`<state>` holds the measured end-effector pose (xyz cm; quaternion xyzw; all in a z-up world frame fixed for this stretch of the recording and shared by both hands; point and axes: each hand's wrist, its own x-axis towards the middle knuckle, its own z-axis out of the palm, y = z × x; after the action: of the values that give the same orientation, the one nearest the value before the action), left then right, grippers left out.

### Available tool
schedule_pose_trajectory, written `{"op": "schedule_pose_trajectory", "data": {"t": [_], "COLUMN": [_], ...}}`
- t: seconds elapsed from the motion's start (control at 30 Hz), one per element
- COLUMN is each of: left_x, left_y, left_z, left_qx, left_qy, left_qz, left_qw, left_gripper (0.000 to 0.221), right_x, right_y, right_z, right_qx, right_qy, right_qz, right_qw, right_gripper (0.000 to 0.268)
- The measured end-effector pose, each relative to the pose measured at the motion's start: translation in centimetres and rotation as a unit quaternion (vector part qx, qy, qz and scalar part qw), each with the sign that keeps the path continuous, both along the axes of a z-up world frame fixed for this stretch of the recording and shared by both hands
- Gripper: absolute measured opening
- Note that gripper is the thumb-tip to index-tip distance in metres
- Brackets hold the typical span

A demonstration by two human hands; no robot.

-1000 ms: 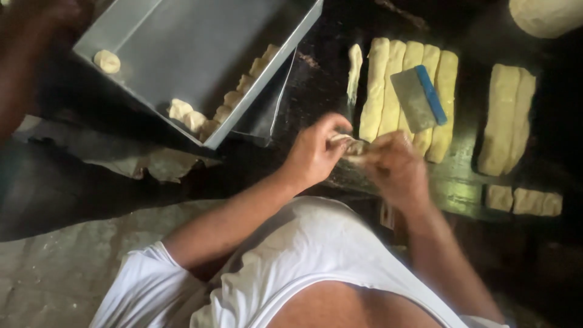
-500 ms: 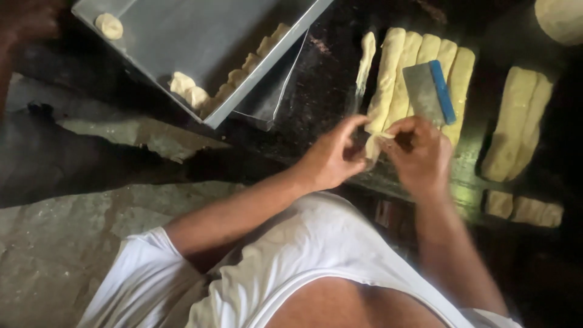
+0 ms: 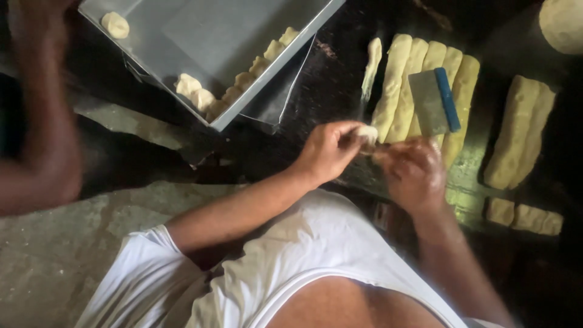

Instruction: Shaping dough pieces and placing them in a baking tray.

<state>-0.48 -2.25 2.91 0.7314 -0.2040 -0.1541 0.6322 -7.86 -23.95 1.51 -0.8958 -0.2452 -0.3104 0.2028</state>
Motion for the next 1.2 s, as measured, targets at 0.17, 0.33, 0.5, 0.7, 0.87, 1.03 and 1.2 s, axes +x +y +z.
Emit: {"op": "schedule_pose_trajectory", "data": {"t": [0.17,0.33,0.5,0.7,0.87,1.03,1.2], "left_x": [0.6,2.7,4.5,10.0,15.4,20.8,23.3], "left_y": [0.7,1.8,7.1,13.6,15.9,13.9,12.2], "left_z": [-2.5,-4.6,4.0,6.7,6.2,3.8,4.6], "left_qx": [0.107,-0.213,-0.108,-0.117,-0.102,-0.126,0.105], "left_qy": [-0.003,0.154,-0.089,-0.242,-0.296,-0.350,-0.307], "left_qz": [-0.053,-0.037,0.014,0.030,0.083,0.128,0.089], "left_qw": [0.993,0.964,0.990,0.963,0.946,0.920,0.942], "left_gripper": [0.039,0.077,0.046,0.028,0.030,0.032,0.024], "right_x": [1.1,2.6,3.3,2.8,6.5,14.7,22.5], "right_y": [4.7,2.0,0.9,9.0,9.3,16.1,14.1], "right_z": [5.7,-3.1,-8.6,1.2,-1.2,9.9,4.9], "right_qx": [0.003,0.495,0.279,0.072,0.472,0.494,0.463], "right_qy": [0.140,0.436,0.437,0.370,0.552,0.322,0.081], "right_qz": [-0.056,0.036,-0.172,-0.174,0.017,0.132,-0.051], "right_qw": [0.989,0.751,0.838,0.910,0.687,0.797,0.881], "right_gripper": [0.026,0.044,0.018,0.031,0.048,0.036,0.018]}}
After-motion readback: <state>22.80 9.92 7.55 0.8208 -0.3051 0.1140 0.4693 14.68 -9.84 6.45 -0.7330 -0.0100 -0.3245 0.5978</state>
